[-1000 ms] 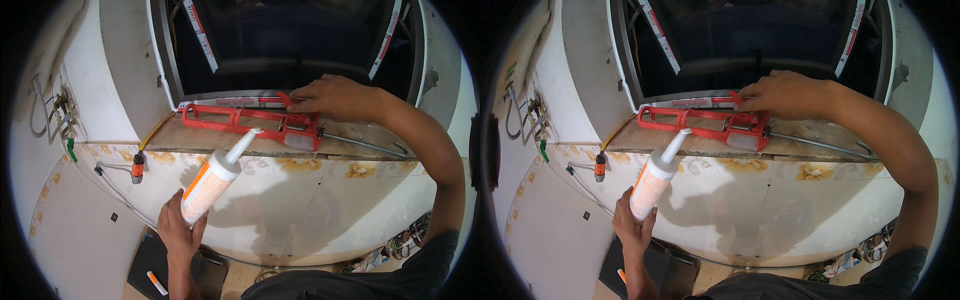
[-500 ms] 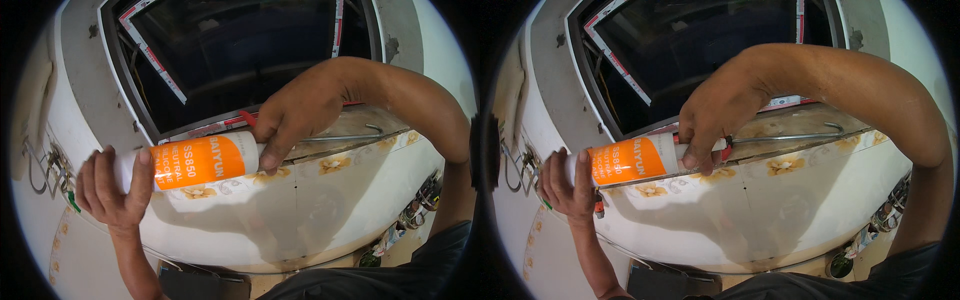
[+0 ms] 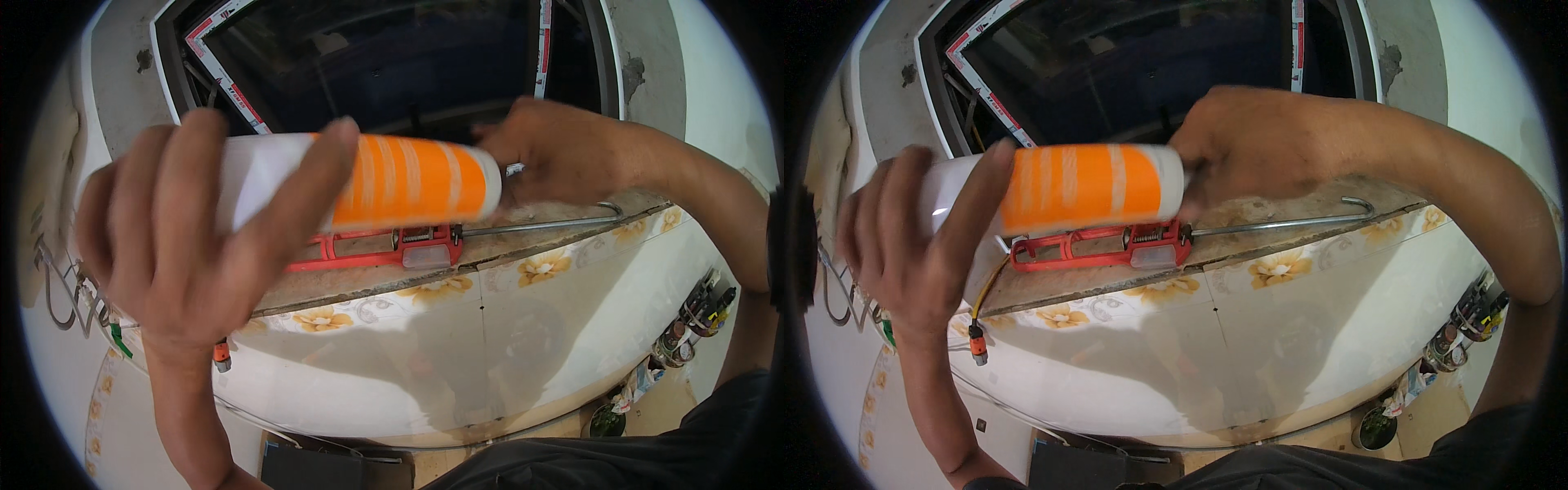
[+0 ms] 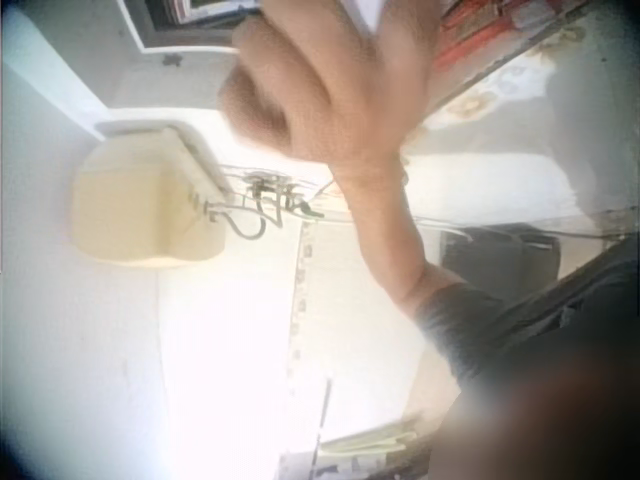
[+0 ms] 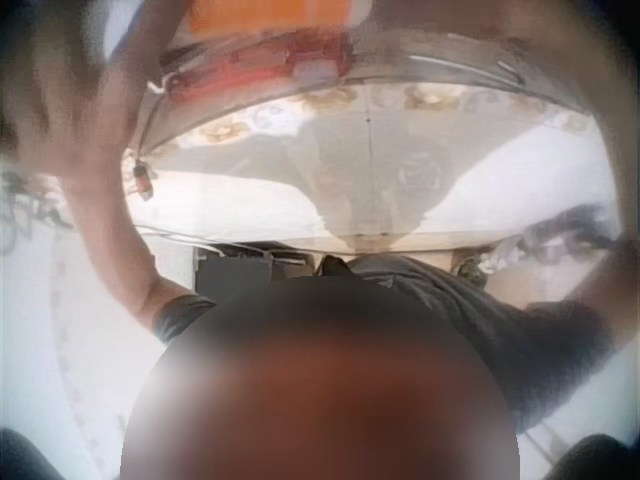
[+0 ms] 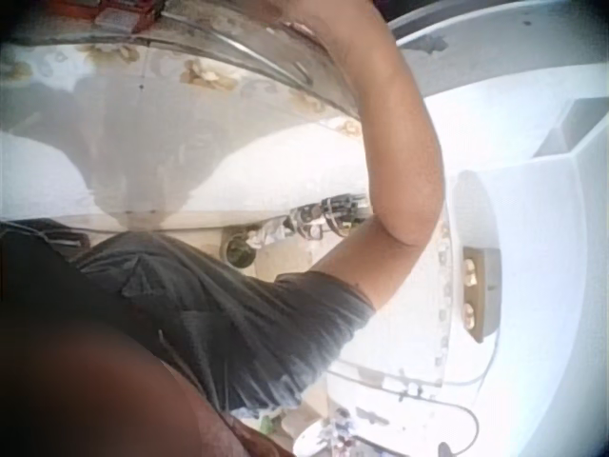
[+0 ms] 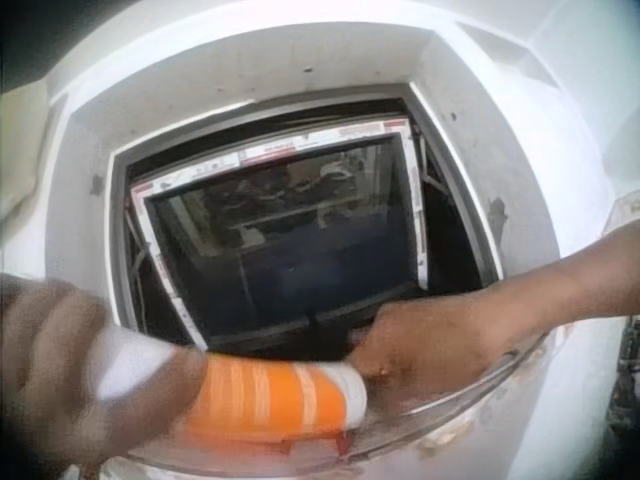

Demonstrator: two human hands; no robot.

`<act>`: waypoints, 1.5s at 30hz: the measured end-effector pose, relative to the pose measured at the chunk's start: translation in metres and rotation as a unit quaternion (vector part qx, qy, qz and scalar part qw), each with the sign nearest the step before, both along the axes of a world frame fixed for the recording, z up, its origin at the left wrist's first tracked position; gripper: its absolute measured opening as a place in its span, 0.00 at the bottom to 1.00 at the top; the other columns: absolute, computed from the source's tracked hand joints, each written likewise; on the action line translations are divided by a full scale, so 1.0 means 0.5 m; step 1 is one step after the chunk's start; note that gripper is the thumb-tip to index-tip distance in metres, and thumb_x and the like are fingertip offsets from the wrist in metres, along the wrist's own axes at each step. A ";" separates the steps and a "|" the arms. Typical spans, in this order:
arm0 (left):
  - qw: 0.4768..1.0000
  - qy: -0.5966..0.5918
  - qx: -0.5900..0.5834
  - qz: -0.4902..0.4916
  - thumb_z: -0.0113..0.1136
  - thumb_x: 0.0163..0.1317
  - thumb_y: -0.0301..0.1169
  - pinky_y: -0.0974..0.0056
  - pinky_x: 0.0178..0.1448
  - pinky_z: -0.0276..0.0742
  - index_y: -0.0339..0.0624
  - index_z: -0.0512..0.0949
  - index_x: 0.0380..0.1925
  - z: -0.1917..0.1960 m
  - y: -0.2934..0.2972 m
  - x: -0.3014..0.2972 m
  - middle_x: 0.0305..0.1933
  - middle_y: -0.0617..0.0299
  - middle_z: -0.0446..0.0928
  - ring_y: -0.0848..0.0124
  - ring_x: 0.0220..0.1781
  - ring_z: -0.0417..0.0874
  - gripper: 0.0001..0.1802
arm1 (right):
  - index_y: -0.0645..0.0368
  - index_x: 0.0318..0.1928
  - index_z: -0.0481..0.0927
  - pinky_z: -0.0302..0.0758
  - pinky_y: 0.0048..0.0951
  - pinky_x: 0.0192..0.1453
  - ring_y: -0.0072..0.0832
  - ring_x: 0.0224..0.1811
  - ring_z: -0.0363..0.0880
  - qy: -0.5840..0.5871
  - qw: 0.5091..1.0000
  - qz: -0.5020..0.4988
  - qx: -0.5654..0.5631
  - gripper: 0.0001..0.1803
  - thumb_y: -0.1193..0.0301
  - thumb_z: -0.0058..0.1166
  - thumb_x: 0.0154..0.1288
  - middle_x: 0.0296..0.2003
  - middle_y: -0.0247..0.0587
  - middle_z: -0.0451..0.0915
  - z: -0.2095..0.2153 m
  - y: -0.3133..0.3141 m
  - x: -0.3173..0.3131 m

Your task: The person uses a caulking gun to apply silicone sealant along the perimeter of a window frame. They pause to reload the gun with a new tube of sealant and continue applying the bead along the top and side edges.

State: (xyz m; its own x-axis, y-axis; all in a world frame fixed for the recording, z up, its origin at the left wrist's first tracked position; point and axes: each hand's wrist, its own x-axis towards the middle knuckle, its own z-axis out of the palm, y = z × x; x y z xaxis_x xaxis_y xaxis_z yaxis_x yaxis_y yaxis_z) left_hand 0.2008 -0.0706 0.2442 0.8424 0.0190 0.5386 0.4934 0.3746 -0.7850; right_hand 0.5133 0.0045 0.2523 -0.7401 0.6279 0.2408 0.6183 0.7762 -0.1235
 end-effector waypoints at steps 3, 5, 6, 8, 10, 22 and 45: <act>0.893 -0.222 -0.391 -0.022 0.76 0.58 0.34 0.59 0.56 0.78 0.57 0.74 0.69 -0.025 -0.003 0.035 0.49 0.58 0.83 0.64 0.51 0.84 0.37 | 0.56 0.43 0.89 0.68 0.43 0.75 0.34 0.55 0.87 -0.014 0.930 -0.015 0.367 0.10 0.67 0.70 0.62 0.42 0.41 0.90 -0.005 0.049 0.030; 0.673 -0.397 -0.600 -0.169 0.74 0.61 0.35 0.57 0.51 0.81 0.45 0.73 0.69 -0.051 0.015 0.056 0.45 0.53 0.84 0.63 0.46 0.85 0.36 | 0.53 0.42 0.89 0.67 0.49 0.74 0.37 0.54 0.86 -0.040 0.791 0.021 0.611 0.14 0.70 0.75 0.53 0.42 0.37 0.88 0.013 0.079 0.056; 0.504 -0.454 -0.684 -0.270 0.73 0.63 0.36 0.57 0.48 0.83 0.42 0.73 0.69 -0.066 0.032 0.057 0.43 0.51 0.84 0.63 0.43 0.87 0.35 | 0.52 0.44 0.87 0.65 0.52 0.76 0.36 0.55 0.85 -0.057 0.744 0.048 0.664 0.13 0.64 0.71 0.59 0.42 0.36 0.87 0.027 0.093 0.072; 0.099 -0.475 -0.823 -0.295 0.71 0.65 0.41 0.54 0.52 0.85 0.36 0.72 0.67 -0.081 0.043 0.040 0.47 0.48 0.83 0.62 0.47 0.87 0.35 | 0.50 0.48 0.83 0.60 0.56 0.81 0.34 0.56 0.83 -0.081 0.641 0.104 0.756 0.16 0.54 0.65 0.70 0.42 0.35 0.83 0.053 0.105 0.096; -0.092 -0.442 -0.837 -0.308 0.68 0.68 0.45 0.53 0.53 0.86 0.33 0.70 0.67 -0.110 0.049 0.038 0.51 0.46 0.82 0.61 0.50 0.87 0.36 | 0.49 0.45 0.83 0.61 0.55 0.78 0.33 0.56 0.81 -0.049 0.603 0.106 0.789 0.15 0.55 0.66 0.65 0.42 0.33 0.82 0.037 0.109 0.105; -0.282 -0.439 -0.769 -0.370 0.79 0.47 0.30 0.51 0.47 0.91 0.34 0.55 0.76 -0.300 -0.006 0.100 0.53 0.43 0.79 0.49 0.43 0.91 0.58 | 0.39 0.30 0.83 0.64 0.44 0.62 0.28 0.50 0.78 0.085 0.655 0.057 0.748 0.15 0.69 0.75 0.41 0.41 0.23 0.83 -0.100 0.087 0.095; 0.808 -0.392 -0.342 -0.275 0.75 0.65 0.36 0.61 0.52 0.82 0.43 0.88 0.54 -0.087 0.204 -0.003 0.48 0.52 0.89 0.65 0.48 0.90 0.19 | 0.61 0.57 0.85 0.81 0.36 0.55 0.35 0.50 0.87 0.373 0.867 -0.001 0.331 0.19 0.77 0.68 0.65 0.52 0.48 0.89 -0.296 0.056 0.116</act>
State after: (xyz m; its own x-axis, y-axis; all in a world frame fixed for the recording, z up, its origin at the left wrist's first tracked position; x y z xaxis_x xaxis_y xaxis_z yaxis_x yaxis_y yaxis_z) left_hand 0.1995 0.0312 0.2009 0.2287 0.2768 0.9333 0.8843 -0.4599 -0.0803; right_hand 0.5711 0.0327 0.1044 -0.2232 0.1702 0.9598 0.5592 0.8288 -0.0169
